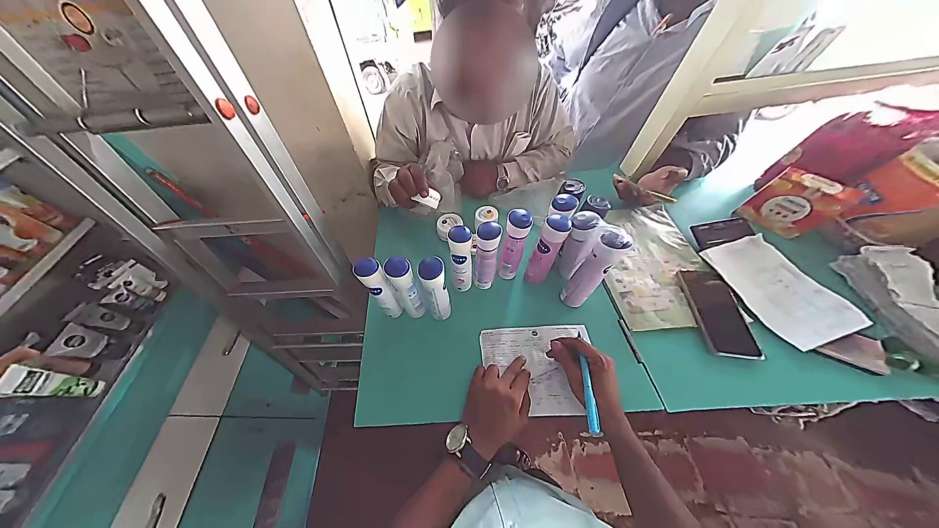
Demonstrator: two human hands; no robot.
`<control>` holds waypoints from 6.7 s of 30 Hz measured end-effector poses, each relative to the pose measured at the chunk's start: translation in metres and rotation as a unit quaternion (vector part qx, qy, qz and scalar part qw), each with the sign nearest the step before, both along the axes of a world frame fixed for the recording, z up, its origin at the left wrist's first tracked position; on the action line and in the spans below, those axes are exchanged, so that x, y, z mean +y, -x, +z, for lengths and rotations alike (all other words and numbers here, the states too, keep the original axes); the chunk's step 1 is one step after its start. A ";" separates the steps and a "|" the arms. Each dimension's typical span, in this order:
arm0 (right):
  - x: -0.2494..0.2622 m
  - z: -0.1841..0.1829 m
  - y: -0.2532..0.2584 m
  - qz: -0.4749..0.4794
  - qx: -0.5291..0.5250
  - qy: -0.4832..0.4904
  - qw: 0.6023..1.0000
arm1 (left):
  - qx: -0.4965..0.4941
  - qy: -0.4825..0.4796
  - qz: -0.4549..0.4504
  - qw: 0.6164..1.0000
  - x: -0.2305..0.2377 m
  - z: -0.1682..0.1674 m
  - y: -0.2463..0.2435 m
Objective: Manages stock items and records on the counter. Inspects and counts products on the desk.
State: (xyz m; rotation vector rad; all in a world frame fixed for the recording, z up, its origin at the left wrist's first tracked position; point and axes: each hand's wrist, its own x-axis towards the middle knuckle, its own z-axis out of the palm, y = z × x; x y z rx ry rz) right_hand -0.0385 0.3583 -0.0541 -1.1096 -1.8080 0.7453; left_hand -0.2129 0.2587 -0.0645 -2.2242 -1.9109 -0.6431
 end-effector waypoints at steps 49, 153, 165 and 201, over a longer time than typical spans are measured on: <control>-0.001 0.001 -0.001 0.008 0.010 0.005 1.000 | 0.005 0.000 0.001 1.000 -0.002 -0.001 -0.001; -0.041 0.076 0.018 0.299 0.747 0.329 0.495 | -0.005 -0.042 0.001 0.999 0.000 -0.005 -0.002; -0.043 0.050 0.037 0.302 0.774 0.321 0.454 | -0.009 -0.027 0.005 1.000 -0.002 -0.001 -0.002; -0.038 0.047 0.036 0.276 0.782 0.331 0.451 | -0.006 -0.024 0.004 1.000 -0.002 -0.002 -0.002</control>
